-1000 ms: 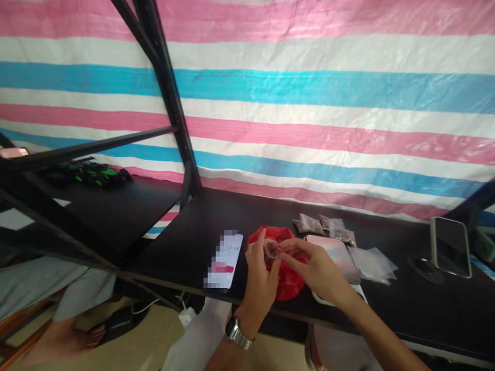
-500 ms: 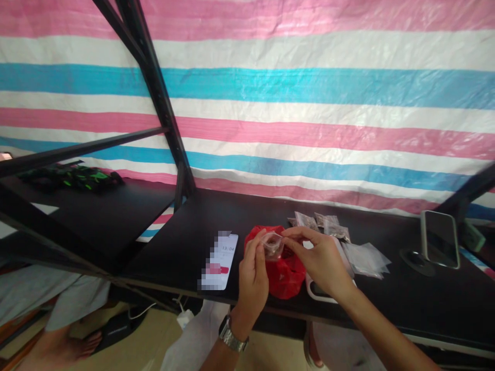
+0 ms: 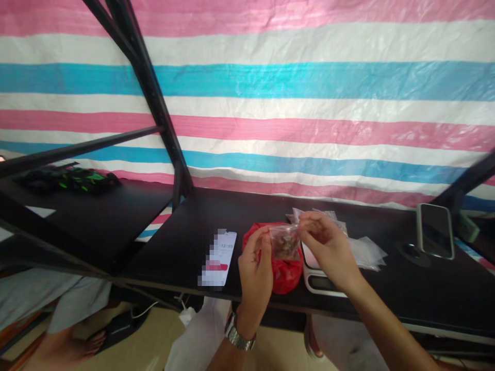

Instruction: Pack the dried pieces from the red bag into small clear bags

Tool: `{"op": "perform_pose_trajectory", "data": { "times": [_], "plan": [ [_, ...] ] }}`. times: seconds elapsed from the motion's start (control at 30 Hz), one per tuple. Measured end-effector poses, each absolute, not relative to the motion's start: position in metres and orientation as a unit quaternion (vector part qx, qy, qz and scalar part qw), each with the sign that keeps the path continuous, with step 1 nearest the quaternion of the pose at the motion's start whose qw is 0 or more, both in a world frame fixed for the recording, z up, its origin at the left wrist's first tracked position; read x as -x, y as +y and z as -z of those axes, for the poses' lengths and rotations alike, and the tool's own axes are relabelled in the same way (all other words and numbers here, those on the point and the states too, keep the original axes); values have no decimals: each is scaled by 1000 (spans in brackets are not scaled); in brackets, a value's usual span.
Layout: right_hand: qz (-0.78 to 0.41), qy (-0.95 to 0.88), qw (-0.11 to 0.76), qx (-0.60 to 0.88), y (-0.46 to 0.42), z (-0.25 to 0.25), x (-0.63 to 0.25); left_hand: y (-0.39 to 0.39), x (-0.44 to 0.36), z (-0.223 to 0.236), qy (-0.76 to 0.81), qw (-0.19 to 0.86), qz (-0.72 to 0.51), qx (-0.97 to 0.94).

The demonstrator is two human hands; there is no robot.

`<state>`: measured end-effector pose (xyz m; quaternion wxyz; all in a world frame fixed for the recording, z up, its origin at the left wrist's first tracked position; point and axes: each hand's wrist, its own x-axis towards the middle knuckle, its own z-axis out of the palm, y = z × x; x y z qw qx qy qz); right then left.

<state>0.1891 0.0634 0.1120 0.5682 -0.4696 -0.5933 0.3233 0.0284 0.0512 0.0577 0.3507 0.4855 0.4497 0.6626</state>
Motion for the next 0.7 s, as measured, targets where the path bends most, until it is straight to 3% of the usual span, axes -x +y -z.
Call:
{"op": "perform_pose_trajectory", "data": {
  "times": [0.1, 0.2, 0.37, 0.53, 0.7],
  "plan": [
    [-283, -536, 595, 528, 66, -109, -232, 44, -31, -48, 434, 248, -646, -577],
    [-255, -502, 564, 604, 71, -96, -276, 36, -31, -36, 372, 120, -558, -732],
    [-246, -503, 498, 662, 80, -67, -308, 38, -36, -16, 357, 47, -388, -849],
    [-181, -495, 477, 703, 83, -51, -313, 56, -37, -5, 384, -8, -392, -836],
    [-62, -431, 526, 730, 67, -40, -325, 47, -38, -18, 385, -27, -451, -805]
  ]
}}
